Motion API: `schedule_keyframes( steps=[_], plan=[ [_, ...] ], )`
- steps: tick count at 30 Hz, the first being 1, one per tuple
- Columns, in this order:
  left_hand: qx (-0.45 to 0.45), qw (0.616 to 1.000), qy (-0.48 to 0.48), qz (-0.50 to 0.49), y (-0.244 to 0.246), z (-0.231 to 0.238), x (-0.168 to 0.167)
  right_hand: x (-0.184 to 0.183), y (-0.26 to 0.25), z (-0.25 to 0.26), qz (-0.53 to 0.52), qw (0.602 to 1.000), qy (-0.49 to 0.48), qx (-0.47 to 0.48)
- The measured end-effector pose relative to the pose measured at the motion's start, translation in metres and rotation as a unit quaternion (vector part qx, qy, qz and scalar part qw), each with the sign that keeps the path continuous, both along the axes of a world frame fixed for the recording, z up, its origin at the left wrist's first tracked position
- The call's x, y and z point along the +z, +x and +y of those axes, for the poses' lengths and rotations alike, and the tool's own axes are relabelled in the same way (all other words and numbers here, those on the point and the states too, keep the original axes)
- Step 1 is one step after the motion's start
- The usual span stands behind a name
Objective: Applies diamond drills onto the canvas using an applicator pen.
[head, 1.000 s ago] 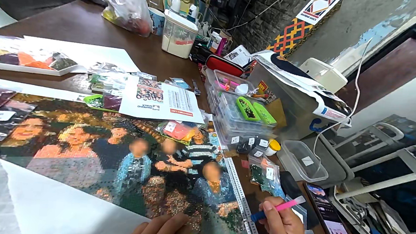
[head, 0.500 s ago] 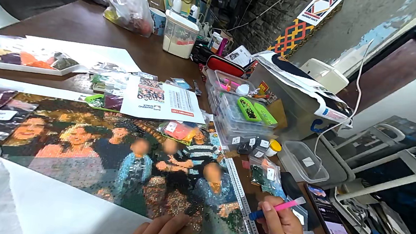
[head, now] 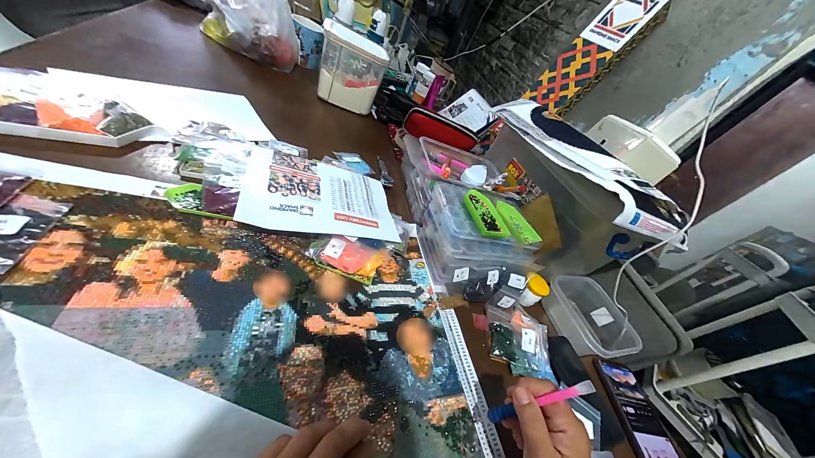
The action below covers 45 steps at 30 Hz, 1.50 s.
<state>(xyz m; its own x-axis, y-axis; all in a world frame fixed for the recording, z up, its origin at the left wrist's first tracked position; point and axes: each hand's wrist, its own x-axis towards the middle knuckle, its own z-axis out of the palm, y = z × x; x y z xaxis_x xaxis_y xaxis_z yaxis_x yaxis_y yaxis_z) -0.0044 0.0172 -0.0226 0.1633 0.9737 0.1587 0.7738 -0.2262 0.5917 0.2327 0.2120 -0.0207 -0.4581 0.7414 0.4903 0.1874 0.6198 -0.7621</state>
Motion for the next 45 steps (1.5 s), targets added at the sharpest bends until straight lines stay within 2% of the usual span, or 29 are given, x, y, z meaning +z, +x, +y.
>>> schedule_keyframes(
  steps=[25,32,45],
  plan=[
    [-0.002,1.0,0.003,0.003,-0.0002,-0.0007,-0.0002,-0.0039,0.0001,0.0011,-0.03,0.998,0.058,0.015],
    [0.0,1.0,0.006,-0.003,0.0005,-0.0007,0.0002,-0.0016,0.0011,0.0014,-0.083,0.988,0.126,0.027],
    [-0.001,1.0,0.0,-0.003,0.0003,-0.0004,0.0011,-0.0016,0.0014,0.0023,-0.058,0.993,0.101,0.028]
  ],
)
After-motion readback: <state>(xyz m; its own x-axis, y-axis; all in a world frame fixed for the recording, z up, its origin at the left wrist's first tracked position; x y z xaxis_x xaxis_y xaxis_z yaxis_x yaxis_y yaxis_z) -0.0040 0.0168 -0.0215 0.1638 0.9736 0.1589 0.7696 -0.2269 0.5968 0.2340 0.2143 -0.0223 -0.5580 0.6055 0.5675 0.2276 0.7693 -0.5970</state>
